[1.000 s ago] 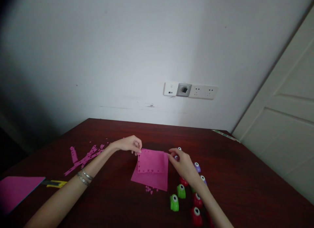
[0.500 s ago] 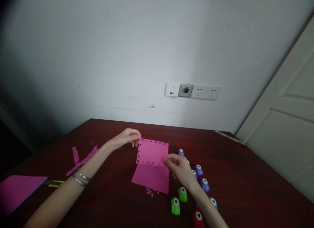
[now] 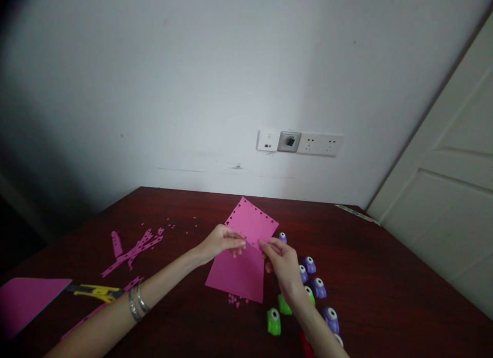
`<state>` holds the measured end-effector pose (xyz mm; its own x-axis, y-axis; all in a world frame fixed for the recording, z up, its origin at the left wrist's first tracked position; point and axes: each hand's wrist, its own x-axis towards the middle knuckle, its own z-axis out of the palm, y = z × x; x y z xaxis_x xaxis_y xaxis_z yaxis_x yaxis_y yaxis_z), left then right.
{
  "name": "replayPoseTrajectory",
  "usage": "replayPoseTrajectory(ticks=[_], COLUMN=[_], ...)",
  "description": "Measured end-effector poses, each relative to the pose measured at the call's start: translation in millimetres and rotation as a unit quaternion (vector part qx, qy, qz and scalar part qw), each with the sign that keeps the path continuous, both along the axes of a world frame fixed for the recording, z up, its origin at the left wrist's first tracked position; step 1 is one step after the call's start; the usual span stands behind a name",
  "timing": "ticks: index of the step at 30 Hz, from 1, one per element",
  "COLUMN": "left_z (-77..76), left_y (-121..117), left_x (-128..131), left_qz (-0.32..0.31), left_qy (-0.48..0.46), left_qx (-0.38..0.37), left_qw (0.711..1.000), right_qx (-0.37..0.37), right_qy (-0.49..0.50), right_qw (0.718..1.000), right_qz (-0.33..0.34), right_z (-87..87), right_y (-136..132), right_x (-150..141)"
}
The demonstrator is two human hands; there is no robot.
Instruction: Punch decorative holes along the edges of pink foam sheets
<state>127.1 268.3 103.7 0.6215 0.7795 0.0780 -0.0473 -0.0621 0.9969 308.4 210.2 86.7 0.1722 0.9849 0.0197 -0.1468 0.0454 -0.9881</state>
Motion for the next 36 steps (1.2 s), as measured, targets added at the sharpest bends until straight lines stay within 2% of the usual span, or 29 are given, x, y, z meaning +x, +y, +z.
replayPoseTrajectory(ticks=[4,18,31,36], left_z=[-0.9,-0.5,-2.1,-4.6], left_y=[3.4,6.7,-0.1,-3.8], left_x=[-1.2,-5.3,1.2,4.7], left_qz=[0.015,0.0,0.002,-0.004], left_qy=[-0.002,-0.015,-0.022,-0.005], left_qx=[-0.007,-0.011,-0.027,-0.013], left_qw=[1.0,1.0,0.999,1.0], right_qx=[0.003,0.008,0.034,0.023], right_qy=[0.004,0.012,0.003,-0.016], right_qw=[1.0,1.0,0.999,1.0], right_qz=[0.009,0.007,0.024,-0.013], right_z=[0.6,2.2,7.8,10.6], right_y=[-2.8,-1.1,-8.7,-12.0], right_x=[-2.7,-1.2,-10.8,-18.7])
